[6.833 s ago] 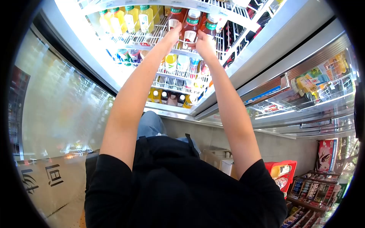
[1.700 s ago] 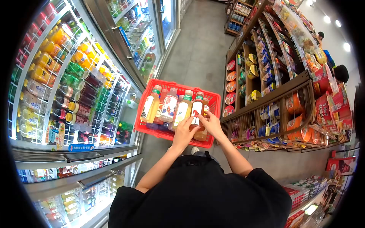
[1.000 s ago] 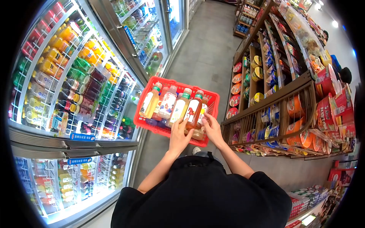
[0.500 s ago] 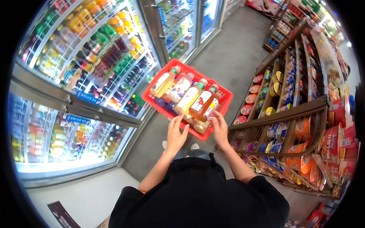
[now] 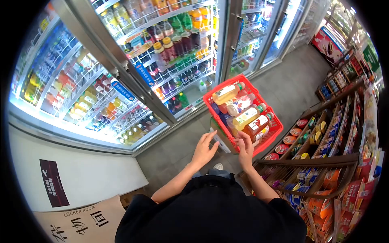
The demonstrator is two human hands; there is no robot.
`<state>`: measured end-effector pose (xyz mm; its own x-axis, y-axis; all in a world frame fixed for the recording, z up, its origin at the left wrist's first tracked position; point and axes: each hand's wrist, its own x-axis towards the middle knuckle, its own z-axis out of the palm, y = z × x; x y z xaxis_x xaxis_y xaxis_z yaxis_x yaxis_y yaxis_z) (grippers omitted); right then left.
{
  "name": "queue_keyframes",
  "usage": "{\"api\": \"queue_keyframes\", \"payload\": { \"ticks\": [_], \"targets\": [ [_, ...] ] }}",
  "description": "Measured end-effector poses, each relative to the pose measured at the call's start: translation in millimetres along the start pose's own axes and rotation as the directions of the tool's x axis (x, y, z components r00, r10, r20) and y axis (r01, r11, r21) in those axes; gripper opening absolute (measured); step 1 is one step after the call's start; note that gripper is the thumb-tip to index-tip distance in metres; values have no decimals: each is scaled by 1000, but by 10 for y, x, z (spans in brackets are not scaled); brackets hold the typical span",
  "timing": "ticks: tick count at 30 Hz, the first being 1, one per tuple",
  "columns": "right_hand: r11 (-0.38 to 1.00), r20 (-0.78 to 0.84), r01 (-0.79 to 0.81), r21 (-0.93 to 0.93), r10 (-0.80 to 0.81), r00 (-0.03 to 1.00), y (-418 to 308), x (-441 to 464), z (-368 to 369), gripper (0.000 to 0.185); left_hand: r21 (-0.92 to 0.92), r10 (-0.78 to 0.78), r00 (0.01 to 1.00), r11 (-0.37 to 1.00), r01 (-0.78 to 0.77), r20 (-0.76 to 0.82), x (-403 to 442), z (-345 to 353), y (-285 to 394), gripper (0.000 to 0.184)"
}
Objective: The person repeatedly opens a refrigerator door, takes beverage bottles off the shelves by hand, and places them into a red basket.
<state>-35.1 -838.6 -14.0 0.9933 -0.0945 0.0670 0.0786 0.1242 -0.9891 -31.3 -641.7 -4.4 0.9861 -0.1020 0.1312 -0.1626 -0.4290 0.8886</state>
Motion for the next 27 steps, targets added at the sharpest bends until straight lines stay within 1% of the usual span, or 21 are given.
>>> {"api": "queue_keyframes", "payload": {
  "ticks": [2, 3, 4, 6, 8, 10, 12, 14, 16, 18, 21, 22, 24, 27],
  "targets": [
    [1000, 13, 11, 7, -11, 1000, -68, 32, 253, 35, -107, -73, 996, 992, 68, -51, 27, -193, -51, 45],
    [1000, 33, 25, 7, -25, 999, -55, 67, 354, 35, -109, -49, 992, 993, 37, -113, 41, -284, -77, 43],
    [1000, 39, 24, 2, -24, 999, -52, 90, 447, 35, -114, -52, 992, 993, 39, -118, 45, -373, -108, 43],
    [998, 35, 44, 39, -45, 998, -60, 145, 654, 35, -172, -97, 981, 983, 68, -167, 43, -565, -188, 43],
    [998, 55, 66, 21, -67, 996, -103, 186, 838, 36, -172, -101, 977, 983, 69, -186, 21, -731, -272, 42],
    [997, 49, 59, 57, -62, 997, -126, 201, 1008, 36, -191, -124, 974, 978, 87, -192, -24, -887, -345, 41],
    [996, 56, 56, 68, -60, 997, -80, 196, 1143, 36, -205, -123, 965, 976, 76, -230, -63, -1057, -424, 41],
    [999, 58, 35, 37, -37, 998, -67, 193, 1230, 36, -220, -118, 960, 974, 62, -254, -102, -1216, -497, 40],
    [999, 60, 20, 44, -23, 998, -64, 190, 1323, 36, -210, -149, 945, 974, 89, -291, -152, -1346, -594, 40],
    [999, 30, 4, 46, -6, 1000, -57, 163, 1369, 35, -241, -185, 941, 963, 117, -284, -187, -1435, -687, 40],
    [998, 42, 24, 54, -26, 999, -60, 168, 1386, 35, -272, -202, 946, 953, 130, -255, -197, -1496, -835, 39],
    [998, 4, 28, 48, -29, 1000, -77, 150, 1368, 35, -275, -190, 957, 953, 126, -221, -189, -1508, -854, 39],
    [999, -44, 40, 37, -38, 998, -107, 100, 1318, 34, -302, -222, 965, 938, 171, -143, -150, -1517, -877, 42],
    [999, -152, 46, 10, -44, 987, -124, -23, 1182, 34, -305, -185, 982, 939, 161, -49, -50, -1474, -835, 41]
  ]
}}
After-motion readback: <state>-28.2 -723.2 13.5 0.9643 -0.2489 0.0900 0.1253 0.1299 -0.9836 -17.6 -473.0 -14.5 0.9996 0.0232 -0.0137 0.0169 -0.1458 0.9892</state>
